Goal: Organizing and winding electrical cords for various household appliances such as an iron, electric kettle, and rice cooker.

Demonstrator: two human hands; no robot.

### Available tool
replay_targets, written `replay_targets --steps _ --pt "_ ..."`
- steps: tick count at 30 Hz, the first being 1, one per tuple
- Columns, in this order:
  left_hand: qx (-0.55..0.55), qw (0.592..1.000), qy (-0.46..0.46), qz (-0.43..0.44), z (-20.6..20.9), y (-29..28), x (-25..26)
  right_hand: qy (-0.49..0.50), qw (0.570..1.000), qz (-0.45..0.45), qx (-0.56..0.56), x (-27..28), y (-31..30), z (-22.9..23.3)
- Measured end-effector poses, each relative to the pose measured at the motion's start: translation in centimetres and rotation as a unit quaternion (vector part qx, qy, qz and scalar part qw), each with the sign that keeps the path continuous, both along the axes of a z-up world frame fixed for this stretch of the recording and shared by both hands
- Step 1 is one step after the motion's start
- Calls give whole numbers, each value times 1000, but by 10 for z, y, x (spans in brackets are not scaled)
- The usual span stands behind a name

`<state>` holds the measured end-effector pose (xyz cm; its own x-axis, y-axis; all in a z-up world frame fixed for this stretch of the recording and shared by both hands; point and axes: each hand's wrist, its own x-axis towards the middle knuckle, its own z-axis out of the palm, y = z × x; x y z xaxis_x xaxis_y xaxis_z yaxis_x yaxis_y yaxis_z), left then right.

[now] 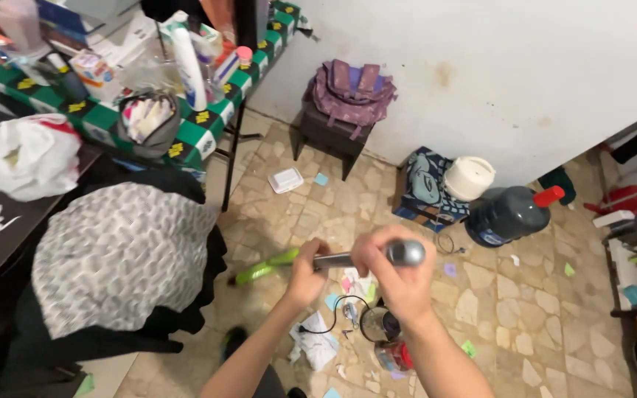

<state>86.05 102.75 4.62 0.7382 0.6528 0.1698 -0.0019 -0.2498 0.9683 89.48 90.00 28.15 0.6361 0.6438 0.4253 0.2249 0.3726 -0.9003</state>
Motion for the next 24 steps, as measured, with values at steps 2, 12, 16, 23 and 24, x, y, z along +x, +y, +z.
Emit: replay_targets --steps 2,12,16,23,24 --pt "24 993 -113 -17 11 12 33 -62 997 22 26 19 -2 -6" --pt "113 983 -120 -81 -36 208 214 -171 983 6 68 139 156 -64" --pt "38 991 -50 -120 -134 303 285 -207 978 -9 14 192 247 -119" --pt "106 985 -105 -84 -197 361 310 -190 976 24 -103 237 316 -183" --pt "105 985 -107 -86 -191 356 315 -191 976 22 -104 247 320 -177"
